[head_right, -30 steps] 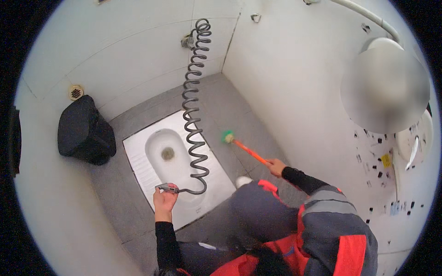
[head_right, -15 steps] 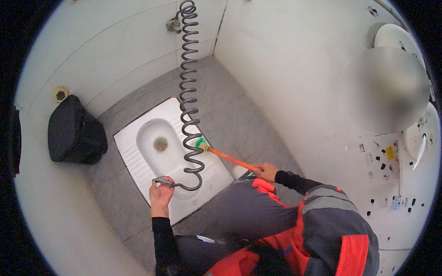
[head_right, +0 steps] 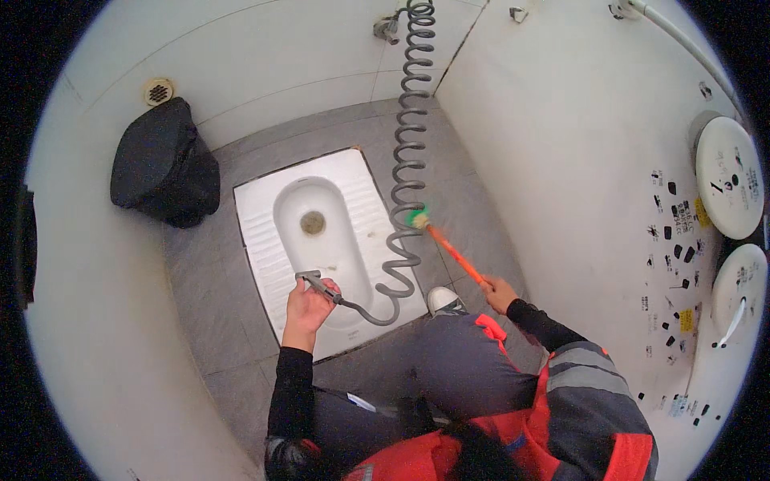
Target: Scrubbing a squat toilet and rinsing the stall walls and floor.
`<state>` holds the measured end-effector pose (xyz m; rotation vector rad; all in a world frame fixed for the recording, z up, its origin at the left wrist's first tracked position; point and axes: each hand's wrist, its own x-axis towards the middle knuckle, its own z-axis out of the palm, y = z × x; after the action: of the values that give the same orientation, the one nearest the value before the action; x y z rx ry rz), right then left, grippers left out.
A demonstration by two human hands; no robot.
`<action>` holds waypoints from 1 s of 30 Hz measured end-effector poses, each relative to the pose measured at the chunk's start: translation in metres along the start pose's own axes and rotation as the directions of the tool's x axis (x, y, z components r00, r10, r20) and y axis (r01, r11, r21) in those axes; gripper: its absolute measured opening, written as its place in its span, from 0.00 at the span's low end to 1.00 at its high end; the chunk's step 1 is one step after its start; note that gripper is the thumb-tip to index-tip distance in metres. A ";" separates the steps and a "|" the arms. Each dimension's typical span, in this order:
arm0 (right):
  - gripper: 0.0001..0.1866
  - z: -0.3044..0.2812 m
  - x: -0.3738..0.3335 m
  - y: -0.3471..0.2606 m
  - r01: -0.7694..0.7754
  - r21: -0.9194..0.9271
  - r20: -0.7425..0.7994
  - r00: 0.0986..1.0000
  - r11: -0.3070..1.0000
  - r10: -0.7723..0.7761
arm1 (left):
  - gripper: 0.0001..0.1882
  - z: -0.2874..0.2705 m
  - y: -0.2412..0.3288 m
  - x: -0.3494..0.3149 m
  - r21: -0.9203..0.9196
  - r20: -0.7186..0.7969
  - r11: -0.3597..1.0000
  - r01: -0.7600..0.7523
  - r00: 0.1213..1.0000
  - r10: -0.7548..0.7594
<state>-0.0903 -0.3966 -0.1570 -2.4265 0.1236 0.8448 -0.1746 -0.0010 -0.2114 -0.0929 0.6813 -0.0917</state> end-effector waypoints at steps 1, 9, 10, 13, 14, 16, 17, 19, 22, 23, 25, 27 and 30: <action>0.17 0.005 0.002 0.003 0.002 -0.005 -0.001 1.000 1.000 -0.002 | 0.24 0.001 -0.002 0.000 0.004 0.025 1.000 0.003 1.000 -0.003; 0.18 0.070 0.020 -0.028 0.620 -0.159 0.047 0.782 0.768 -0.621 | 0.21 -0.004 -0.005 0.004 -0.011 0.036 1.000 0.028 0.999 -0.027; 0.18 0.062 0.020 -0.027 0.623 -0.157 0.051 0.780 0.766 -0.624 | 0.21 -0.006 -0.004 0.003 0.020 0.092 1.000 0.001 0.996 -0.002; 0.18 0.012 0.012 -0.010 -0.008 0.080 -0.015 1.000 0.997 0.009 | 0.20 -0.006 0.000 0.000 0.045 0.146 0.998 -0.035 0.989 0.029; 0.18 -0.007 -0.002 -0.016 -0.072 0.172 -0.048 0.996 0.982 0.082 | 0.19 -0.004 0.002 -0.003 0.039 0.147 0.998 -0.046 0.988 0.040; 0.16 -0.023 -0.027 -0.008 -0.250 0.335 -0.097 0.950 0.908 0.297 | 0.19 0.000 0.001 -0.007 0.067 0.141 0.996 -0.053 0.989 0.043; 0.16 -0.020 -0.027 0.024 -0.251 0.330 -0.095 0.950 0.910 0.297 | 0.19 0.001 0.000 -0.009 0.101 0.140 0.993 -0.058 0.989 0.044; 0.17 0.000 -0.018 0.094 -0.102 0.130 -0.185 0.975 0.986 0.125 | 0.20 0.003 -0.001 -0.008 0.092 0.136 0.993 -0.069 0.989 0.056; 0.16 0.036 -0.031 0.060 0.070 0.268 -0.023 0.998 0.961 -0.066 | 0.20 -0.009 0.004 -0.004 0.105 0.156 0.986 -0.129 0.981 0.112; 0.17 0.042 -0.010 0.064 0.311 0.124 0.011 0.949 0.942 -0.314 | 0.20 -0.006 0.007 -0.005 0.132 0.212 0.976 -0.175 0.966 0.145; 0.18 0.045 0.011 0.047 0.554 -0.011 0.104 0.828 0.832 -0.550 | 0.20 -0.008 0.010 -0.008 0.121 0.164 0.974 -0.192 0.971 0.171; 0.19 0.035 0.002 -0.017 0.328 -0.055 0.107 0.941 0.943 -0.321 | 0.20 -0.009 0.008 -0.013 0.087 0.107 0.970 -0.227 0.970 0.217; 0.19 0.033 0.026 -0.030 0.017 0.129 0.085 0.996 0.991 -0.028 | 0.21 0.000 0.006 -0.020 0.139 0.179 0.943 -0.302 0.944 0.276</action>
<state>-0.0796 -0.3518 -0.1797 -2.2640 0.1135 0.9024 -0.1900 0.0070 -0.1998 0.1594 0.5204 0.1422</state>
